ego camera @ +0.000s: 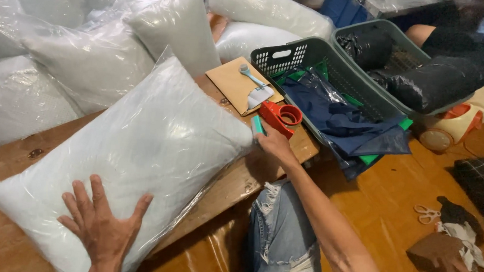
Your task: Using a small handheld tool to clean or smooth the plastic packaging of a newly filled pillow.
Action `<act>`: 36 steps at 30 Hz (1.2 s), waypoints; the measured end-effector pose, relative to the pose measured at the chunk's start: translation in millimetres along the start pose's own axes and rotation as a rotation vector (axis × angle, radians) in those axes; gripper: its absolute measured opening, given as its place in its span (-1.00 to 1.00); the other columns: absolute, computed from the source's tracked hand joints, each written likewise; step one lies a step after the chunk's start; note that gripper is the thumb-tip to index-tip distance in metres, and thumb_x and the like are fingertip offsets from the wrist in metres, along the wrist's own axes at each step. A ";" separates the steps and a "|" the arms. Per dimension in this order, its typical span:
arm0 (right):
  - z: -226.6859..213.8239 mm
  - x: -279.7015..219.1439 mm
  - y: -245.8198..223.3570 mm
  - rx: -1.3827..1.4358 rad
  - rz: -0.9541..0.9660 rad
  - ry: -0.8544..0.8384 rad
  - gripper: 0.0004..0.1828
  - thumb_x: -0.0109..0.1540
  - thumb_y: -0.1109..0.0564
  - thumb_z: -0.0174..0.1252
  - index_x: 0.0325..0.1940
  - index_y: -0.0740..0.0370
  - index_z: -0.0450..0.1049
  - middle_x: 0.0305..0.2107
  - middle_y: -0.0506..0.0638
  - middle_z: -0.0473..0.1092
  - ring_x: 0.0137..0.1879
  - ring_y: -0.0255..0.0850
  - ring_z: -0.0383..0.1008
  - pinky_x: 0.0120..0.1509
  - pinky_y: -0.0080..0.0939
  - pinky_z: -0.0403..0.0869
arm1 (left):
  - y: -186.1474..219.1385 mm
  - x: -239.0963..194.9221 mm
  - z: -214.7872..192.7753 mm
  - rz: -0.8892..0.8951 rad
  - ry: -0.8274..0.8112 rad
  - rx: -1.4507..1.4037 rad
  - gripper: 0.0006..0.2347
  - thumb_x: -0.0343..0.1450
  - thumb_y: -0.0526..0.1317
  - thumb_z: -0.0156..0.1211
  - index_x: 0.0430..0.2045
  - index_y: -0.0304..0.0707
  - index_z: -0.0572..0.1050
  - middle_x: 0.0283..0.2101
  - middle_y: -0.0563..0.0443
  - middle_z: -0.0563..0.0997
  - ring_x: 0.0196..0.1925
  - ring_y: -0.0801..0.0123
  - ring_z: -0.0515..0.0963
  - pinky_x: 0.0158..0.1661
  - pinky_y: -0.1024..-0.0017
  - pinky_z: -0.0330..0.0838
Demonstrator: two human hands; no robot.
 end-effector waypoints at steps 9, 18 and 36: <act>32.0 -78.5 -33.8 0.411 -0.259 -0.084 0.10 0.16 -0.20 0.07 0.65 -0.14 -0.37 0.36 0.14 0.24 0.42 0.04 0.30 0.45 -0.02 0.22 | -7.6 29.9 1.9 -0.131 -0.181 -0.031 -0.05 0.18 0.34 0.20 0.41 -0.38 0.27 0.45 -0.61 0.19 0.44 -0.61 0.05 0.09 -0.68 -0.12; 71.1 -51.1 -32.6 0.782 -0.014 0.088 -0.48 0.32 0.28 0.02 0.32 0.10 0.04 0.08 0.25 0.36 0.04 0.07 0.53 -0.01 -0.09 0.67 | -8.3 60.4 -3.3 -0.299 -0.448 -0.059 -0.07 0.23 0.42 -0.01 0.42 -0.27 0.15 0.50 -0.44 0.06 0.50 -0.34 -0.07 0.23 -0.50 -0.23; 0.8 -23.7 -19.4 0.123 -0.021 -0.031 -0.20 0.26 -0.11 -0.26 0.63 -0.12 -0.13 0.13 0.29 0.38 0.25 0.23 0.40 0.38 0.40 0.30 | -26.4 65.9 -0.2 -0.397 -0.502 -0.154 -0.07 0.22 0.40 -0.01 0.46 -0.18 0.09 0.55 -0.29 -0.03 0.58 -0.18 -0.18 0.32 -0.40 -0.31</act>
Point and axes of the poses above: each hand's wrist, its own x-axis towards the middle knuckle, its own z-axis out of the palm, y = z × x, the point moved 6 cm from there along x, towards the middle knuckle
